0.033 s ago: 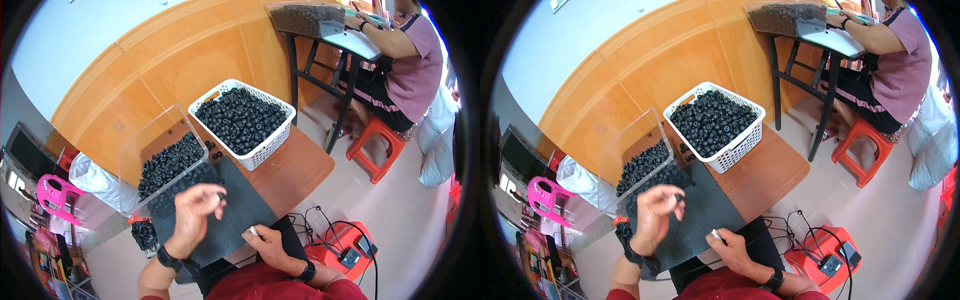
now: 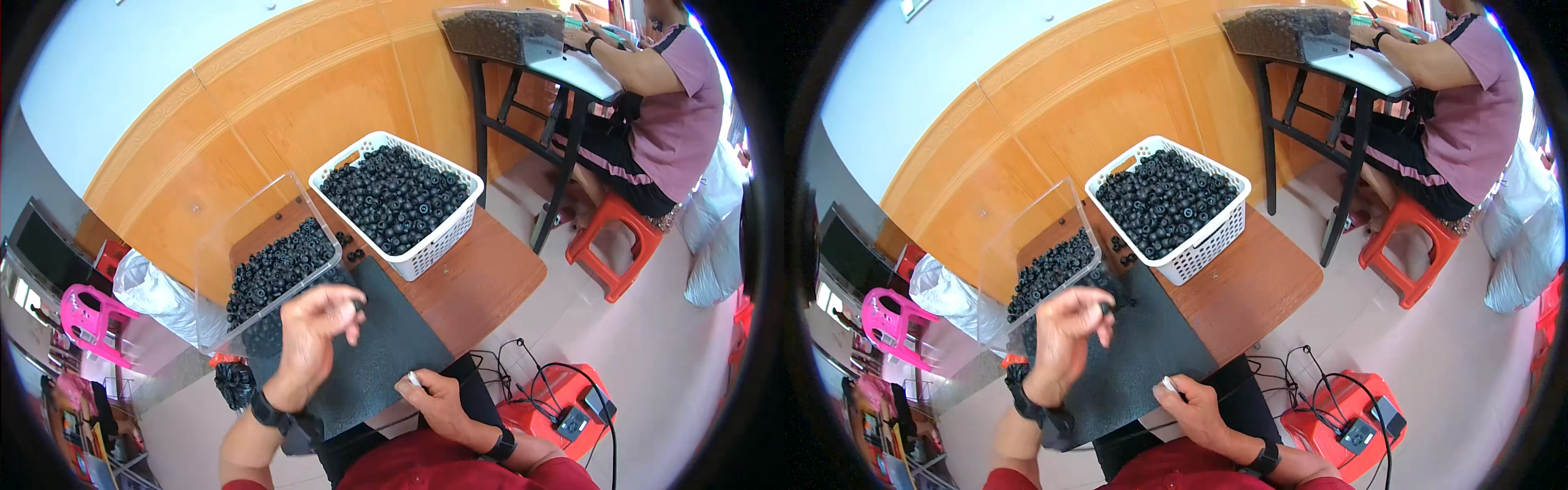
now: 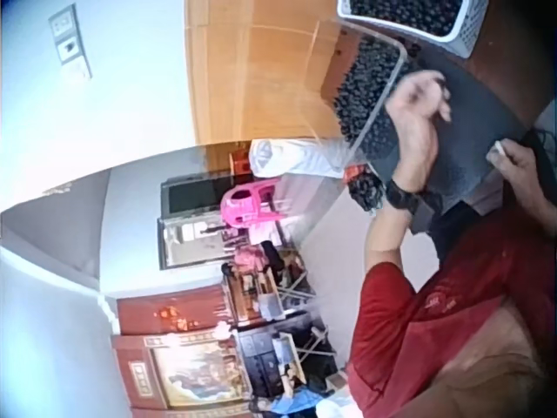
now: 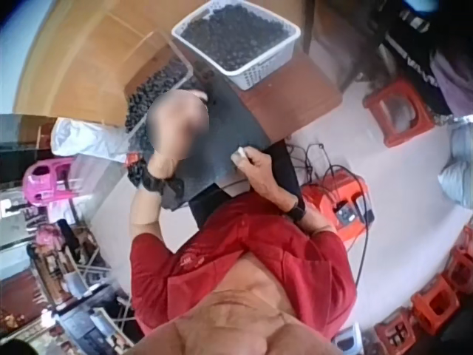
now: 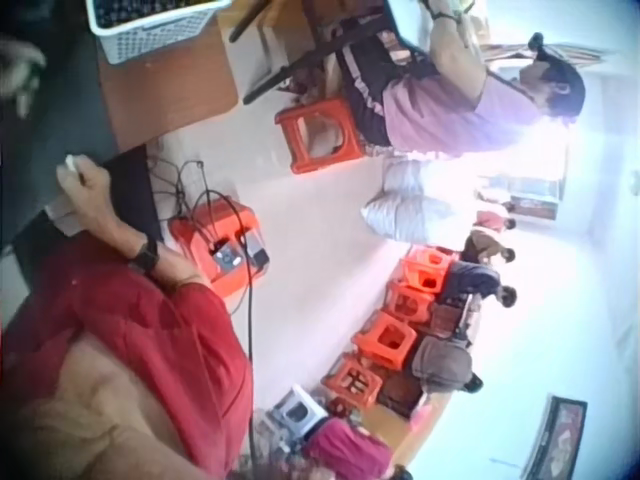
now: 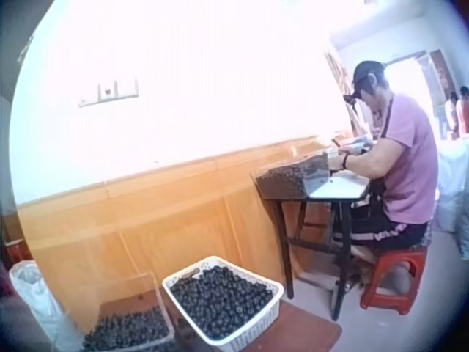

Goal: Manually assembling small black rubber caps onto white plastic inserts.

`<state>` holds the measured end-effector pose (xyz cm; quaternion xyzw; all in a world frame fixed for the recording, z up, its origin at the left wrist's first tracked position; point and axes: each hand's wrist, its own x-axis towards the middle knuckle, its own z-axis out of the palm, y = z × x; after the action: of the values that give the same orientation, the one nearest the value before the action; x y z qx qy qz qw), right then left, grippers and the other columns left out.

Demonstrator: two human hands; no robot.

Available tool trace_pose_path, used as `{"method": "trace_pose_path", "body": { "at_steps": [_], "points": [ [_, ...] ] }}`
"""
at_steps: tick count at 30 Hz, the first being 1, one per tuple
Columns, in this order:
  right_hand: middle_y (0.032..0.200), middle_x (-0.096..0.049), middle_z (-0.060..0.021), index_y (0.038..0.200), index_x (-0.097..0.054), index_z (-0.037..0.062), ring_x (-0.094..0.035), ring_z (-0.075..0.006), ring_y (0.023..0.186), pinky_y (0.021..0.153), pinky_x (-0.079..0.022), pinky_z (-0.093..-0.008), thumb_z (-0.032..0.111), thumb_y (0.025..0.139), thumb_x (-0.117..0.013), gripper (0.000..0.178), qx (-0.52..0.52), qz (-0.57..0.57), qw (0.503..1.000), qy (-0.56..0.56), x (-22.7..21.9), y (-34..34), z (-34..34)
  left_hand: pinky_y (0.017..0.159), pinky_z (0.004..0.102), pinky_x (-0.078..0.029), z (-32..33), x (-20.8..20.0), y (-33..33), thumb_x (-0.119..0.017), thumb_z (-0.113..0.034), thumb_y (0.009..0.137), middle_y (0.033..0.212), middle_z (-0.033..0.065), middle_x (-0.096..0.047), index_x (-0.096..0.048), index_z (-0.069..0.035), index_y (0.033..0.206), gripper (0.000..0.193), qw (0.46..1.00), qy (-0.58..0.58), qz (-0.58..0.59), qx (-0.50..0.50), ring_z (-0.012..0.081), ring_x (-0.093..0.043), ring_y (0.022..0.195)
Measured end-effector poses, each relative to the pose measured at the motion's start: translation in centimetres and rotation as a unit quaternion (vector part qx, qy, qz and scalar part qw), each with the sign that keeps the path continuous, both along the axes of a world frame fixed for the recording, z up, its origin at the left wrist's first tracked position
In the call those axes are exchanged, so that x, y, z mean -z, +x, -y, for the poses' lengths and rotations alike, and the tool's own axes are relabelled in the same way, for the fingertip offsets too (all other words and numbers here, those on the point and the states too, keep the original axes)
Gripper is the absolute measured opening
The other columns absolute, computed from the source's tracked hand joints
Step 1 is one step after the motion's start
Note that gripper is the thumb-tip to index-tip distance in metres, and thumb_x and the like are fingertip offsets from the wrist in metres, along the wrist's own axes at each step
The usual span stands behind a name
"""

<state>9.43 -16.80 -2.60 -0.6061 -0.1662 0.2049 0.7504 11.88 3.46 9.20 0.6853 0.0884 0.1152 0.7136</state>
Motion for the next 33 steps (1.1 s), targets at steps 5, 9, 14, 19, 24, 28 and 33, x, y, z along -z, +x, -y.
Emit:
{"method": "trace_pose_path", "body": {
  "at_steps": [5, 9, 14, 19, 24, 28, 33],
  "points": [
    [0.073, -0.05, 0.0052, 0.087, -0.061, -0.0004, -0.044, -0.0032, 0.071, 0.06, -0.039, -0.0235, 0.016, 0.096, -0.066, 0.019, -0.02, -0.015, 1.0, 0.0, 0.3, -0.3, -0.1, 0.053, 0.0263, -0.052, -5.6, -3.8, 10.1, -0.065, -0.005, 0.091, 0.087, 0.0152, -0.068, -0.062, 0.009, 0.11, 0.024, 0.998, 0.05, 0.003, -0.033, 0.017, -0.065, 0.062],
    [0.072, -0.05, 0.0053, 0.086, -0.062, -0.0004, -0.044, -0.0032, 0.071, 0.06, -0.039, -0.0233, 0.015, 0.096, -0.066, 0.019, -0.02, -0.017, 1.0, -0.004, -0.6, -0.3, 0.3, 0.055, 0.0264, -0.054, -6.8, -7.7, 12.6, -0.059, 0.001, 0.092, 0.095, 0.0184, -0.069, -0.055, 0.011, 0.123, 0.033, 0.995, 0.043, 0.041, -0.083, 0.0197, -0.068, 0.067],
    [0.074, -0.052, 0.0056, 0.088, -0.065, -0.0007, -0.045, -0.0028, 0.071, 0.061, -0.039, -0.0222, 0.014, 0.095, -0.067, 0.016, -0.009, -0.028, 1.0, 0.003, 0.0, -0.4, 0.3, 0.05, 0.0253, -0.051, -11.3, -5.4, 9.8, -0.065, -0.001, 0.088, 0.087, 0.0154, -0.07, -0.061, 0.011, 0.115, 0.029, 0.989, 0.128, -0.007, -0.069, 0.017, -0.067, 0.066],
    [0.073, -0.052, 0.0066, 0.089, -0.065, -0.0006, -0.045, -0.0024, 0.07, 0.059, -0.039, -0.022, 0.013, 0.095, -0.066, 0.015, -0.028, -0.019, 0.999, -0.009, 0.5, -0.7, -0.3, 0.053, 0.0251, -0.049, -16.3, -2.0, 5.4, -0.07, -0.005, 0.086, 0.079, 0.0077, -0.071, -0.072, 0.002, 0.097, 0.014, 0.953, 0.257, -0.158, 0.002, 0.0121, -0.063, 0.065],
    [0.072, -0.053, 0.0074, 0.089, -0.067, -0.0001, -0.045, -0.0013, 0.068, 0.057, -0.038, -0.0215, 0.012, 0.095, -0.067, 0.013, -0.033, -0.033, 0.999, -0.018, 0.2, -0.8, -0.8, 0.067, 0.0276, -0.053, -18.1, 1.2, 4.0, -0.076, -0.006, 0.079, 0.08, 0.0052, -0.071, -0.074, 0.0, 0.1, 0.022, 0.887, 0.414, -0.162, 0.125, 0.0129, -0.066, 0.074],
    [0.072, -0.057, 0.0064, 0.089, -0.07, -0.0006, -0.047, -0.0013, 0.066, 0.057, -0.037, -0.0205, 0.009, 0.092, -0.068, 0.01, -0.027, -0.04, 0.999, -0.023, 0.0, -0.9, -1.0, 0.068, 0.0313, -0.054, -17.0, 1.9, 5.1, -0.08, -0.009, 0.076, 0.08, 0.0095, -0.073, -0.072, 0.0, 0.1, 0.027, 0.85, 0.484, -0.156, 0.14, 0.0166, -0.07, 0.075],
    [0.073, -0.057, 0.0065, 0.09, -0.069, -0.0002, -0.047, -0.0014, 0.067, 0.058, -0.038, -0.0207, 0.011, 0.093, -0.068, 0.012, -0.026, -0.028, 0.999, -0.029, 0.0, -1.0, -1.1, 0.065, 0.0346, -0.053, -16.0, 2.1, 6.1, -0.084, -0.018, 0.073, 0.075, 0.0116, -0.071, -0.072, -0.001, 0.093, 0.029, 0.794, 0.574, -0.13, 0.153, 0.0218, -0.07, 0.071]
  ]
}}
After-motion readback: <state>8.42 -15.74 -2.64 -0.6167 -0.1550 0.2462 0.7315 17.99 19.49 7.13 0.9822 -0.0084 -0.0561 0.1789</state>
